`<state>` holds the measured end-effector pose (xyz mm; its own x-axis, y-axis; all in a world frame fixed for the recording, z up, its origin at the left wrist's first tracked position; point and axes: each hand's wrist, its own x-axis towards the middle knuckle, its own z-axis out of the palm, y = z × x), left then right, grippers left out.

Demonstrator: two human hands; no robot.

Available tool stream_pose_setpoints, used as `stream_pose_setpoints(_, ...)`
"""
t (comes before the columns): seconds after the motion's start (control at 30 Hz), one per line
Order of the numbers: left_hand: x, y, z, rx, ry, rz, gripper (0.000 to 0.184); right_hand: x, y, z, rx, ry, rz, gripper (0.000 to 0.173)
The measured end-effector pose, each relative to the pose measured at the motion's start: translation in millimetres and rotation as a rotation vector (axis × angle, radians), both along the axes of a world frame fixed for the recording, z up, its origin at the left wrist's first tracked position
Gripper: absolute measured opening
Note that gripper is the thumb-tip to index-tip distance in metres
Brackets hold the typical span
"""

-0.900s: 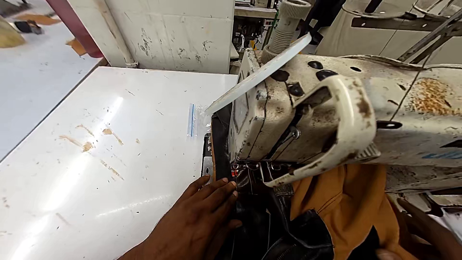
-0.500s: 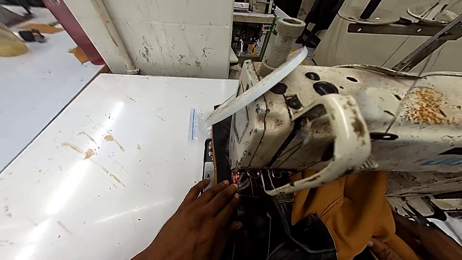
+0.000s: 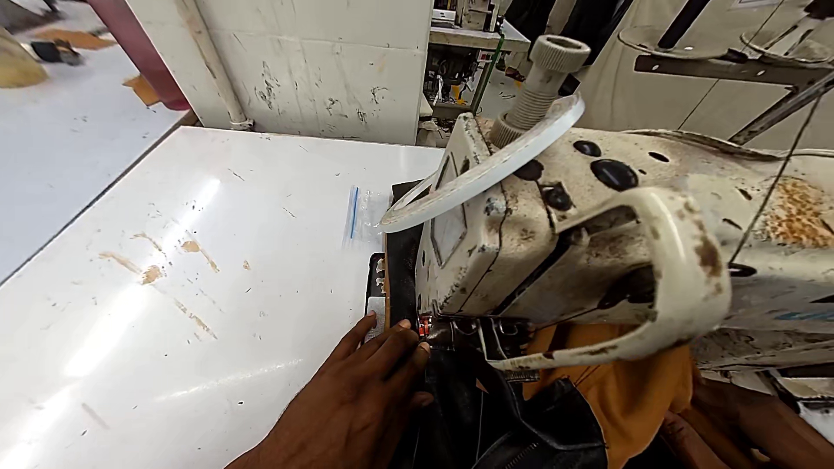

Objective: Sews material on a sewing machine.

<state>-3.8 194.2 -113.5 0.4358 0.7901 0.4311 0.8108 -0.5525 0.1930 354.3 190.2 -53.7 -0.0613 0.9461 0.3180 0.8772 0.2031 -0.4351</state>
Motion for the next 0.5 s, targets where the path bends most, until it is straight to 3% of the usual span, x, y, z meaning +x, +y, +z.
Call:
stream_pose_setpoints(0.27, 7, 1, -3, 0.062, 0.02, 0.039, 0.049, -16, 22, -1, 0.115, -0.111, 0.027, 0.032)
stream_pose_setpoints(0.4, 8, 3, -6, 0.065, 0.018, 0.04, 0.05, -13, 32, -5, 0.144, -0.221, 0.026, 0.039)
stream_pose_setpoints(0.5, 7, 2, -6, 0.077, -0.013, 0.016, 0.048, -13, 15, 19, 0.043, -0.271, 0.005, 0.052)
